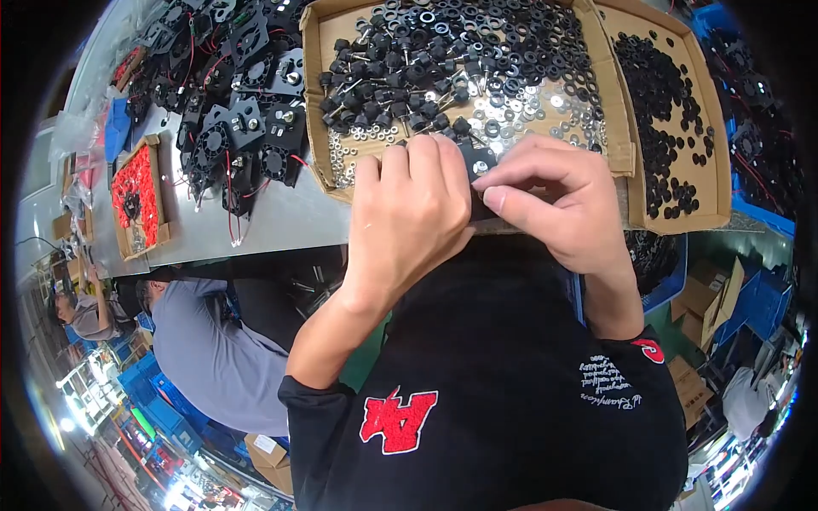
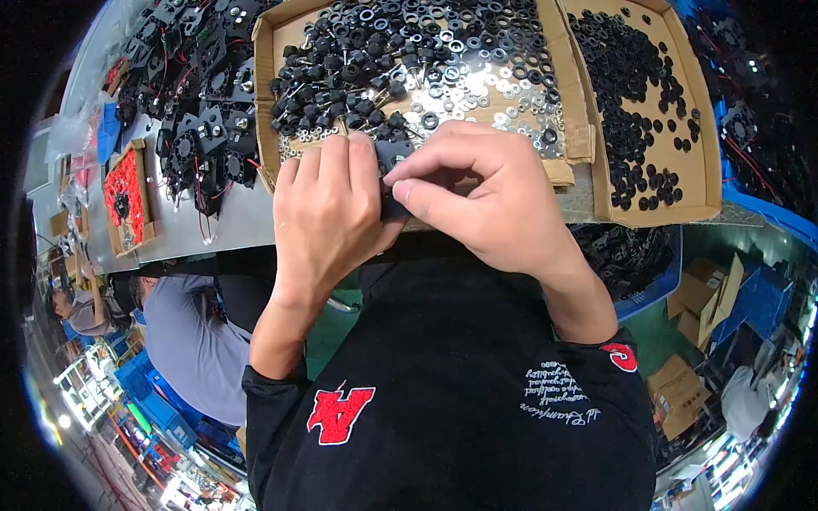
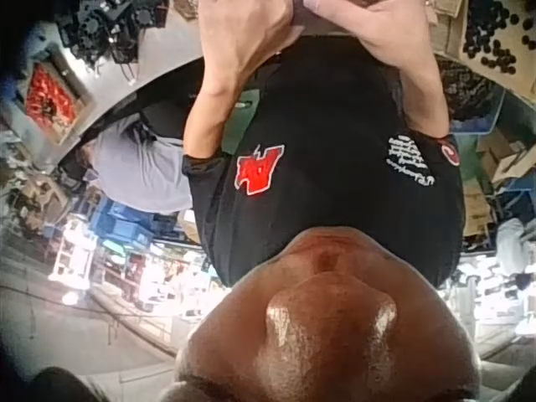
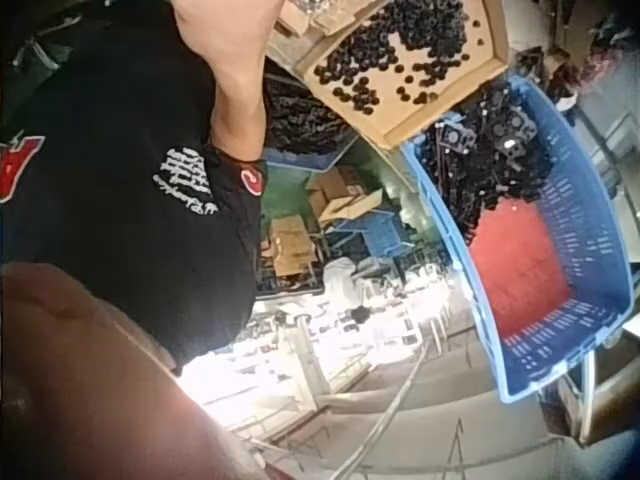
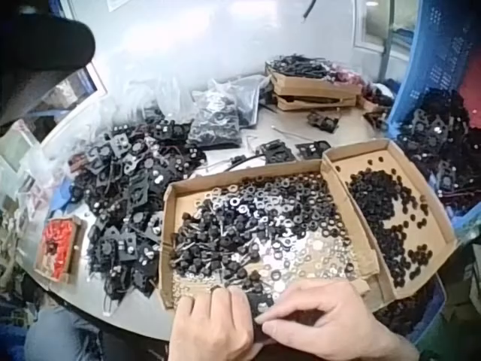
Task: Manually assembling small metal rings into black plastic components at a factory workbench.
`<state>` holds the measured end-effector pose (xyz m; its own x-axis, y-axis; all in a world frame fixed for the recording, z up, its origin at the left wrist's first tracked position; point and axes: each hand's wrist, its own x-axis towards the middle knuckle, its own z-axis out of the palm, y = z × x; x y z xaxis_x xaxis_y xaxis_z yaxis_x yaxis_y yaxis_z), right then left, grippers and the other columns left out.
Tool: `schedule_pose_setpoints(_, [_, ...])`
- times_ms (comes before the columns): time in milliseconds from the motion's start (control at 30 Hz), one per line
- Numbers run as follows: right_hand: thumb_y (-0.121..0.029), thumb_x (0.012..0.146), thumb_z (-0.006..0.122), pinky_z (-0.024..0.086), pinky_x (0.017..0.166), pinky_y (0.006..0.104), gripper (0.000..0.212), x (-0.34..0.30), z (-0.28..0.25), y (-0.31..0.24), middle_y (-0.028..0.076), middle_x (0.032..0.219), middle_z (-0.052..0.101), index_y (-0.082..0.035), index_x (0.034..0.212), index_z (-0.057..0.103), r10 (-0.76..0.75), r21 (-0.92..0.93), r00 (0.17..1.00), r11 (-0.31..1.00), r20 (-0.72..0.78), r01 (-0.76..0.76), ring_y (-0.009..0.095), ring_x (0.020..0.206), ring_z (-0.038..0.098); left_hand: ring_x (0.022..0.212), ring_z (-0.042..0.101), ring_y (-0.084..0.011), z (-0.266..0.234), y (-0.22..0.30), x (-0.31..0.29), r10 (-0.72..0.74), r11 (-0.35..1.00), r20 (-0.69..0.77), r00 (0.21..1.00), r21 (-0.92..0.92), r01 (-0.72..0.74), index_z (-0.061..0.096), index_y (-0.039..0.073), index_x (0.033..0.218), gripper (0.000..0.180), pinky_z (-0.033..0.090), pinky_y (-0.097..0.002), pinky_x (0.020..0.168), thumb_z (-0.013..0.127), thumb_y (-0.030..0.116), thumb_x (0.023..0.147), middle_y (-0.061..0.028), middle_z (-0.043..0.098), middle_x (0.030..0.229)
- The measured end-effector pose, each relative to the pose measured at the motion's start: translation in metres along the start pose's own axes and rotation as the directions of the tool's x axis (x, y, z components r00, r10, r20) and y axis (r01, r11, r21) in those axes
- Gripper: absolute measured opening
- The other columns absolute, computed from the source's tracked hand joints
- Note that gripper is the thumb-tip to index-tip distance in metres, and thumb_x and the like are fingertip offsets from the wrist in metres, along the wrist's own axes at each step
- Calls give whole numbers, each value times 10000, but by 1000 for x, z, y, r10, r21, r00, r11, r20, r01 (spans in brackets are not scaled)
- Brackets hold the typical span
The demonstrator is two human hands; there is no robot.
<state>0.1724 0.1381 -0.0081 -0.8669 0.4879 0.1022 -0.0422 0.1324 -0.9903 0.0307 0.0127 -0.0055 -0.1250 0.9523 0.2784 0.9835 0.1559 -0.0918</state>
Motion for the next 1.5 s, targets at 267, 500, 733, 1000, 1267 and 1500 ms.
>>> schedule_pose_setpoints(267, [1,859,694,468,753,239,106,1,9,-6,64,919,665,39,956,713,316,271,949,912,11,-307,114,832,609,637,505,-191,7,0,-3,-2,999,-69,998,54,6,627,9,872,220,377,-336,568,604,181,738,-50,486,738])
schedule_pose_setpoints(500, [-14,820,732,486,600,258,151,-8,8,0,72,822,635,4,969,725,-181,-338,981,929,-70,148,148,686,632,644,503,-191,9,0,-4,8,998,-92,996,62,-2,627,6,880,242,379,-333,573,615,195,729,-51,496,747])
schedule_pose_setpoints(733, [24,732,788,521,590,307,275,-9,7,6,95,861,651,11,1001,732,-539,-693,833,554,125,462,220,710,650,654,511,-189,10,2,-5,-6,998,-71,997,56,10,626,3,889,270,382,-329,571,633,210,716,-48,498,756])
schedule_pose_setpoints(1000, [16,715,772,520,568,302,264,-2,2,-5,76,819,649,-4,973,723,-524,-661,823,541,219,520,215,672,649,638,499,-186,12,1,-6,9,999,-87,996,47,-5,608,26,857,222,379,-330,564,624,196,715,-42,479,742])
schedule_pose_setpoints(1267, [-76,669,858,517,579,286,337,-6,4,-10,73,832,645,-30,983,745,-360,-679,927,655,105,332,177,680,644,646,511,-186,10,1,-6,5,999,-83,997,51,-1,610,21,861,220,381,-331,565,613,194,725,-46,490,755])
schedule_pose_setpoints(1500, [-56,648,852,506,659,302,368,-16,0,-3,97,867,633,-22,983,704,-332,-503,943,813,12,293,202,750,623,673,533,-193,5,-2,-7,-17,1000,-36,999,-19,16,606,15,894,440,406,-332,584,766,308,607,-49,504,785])
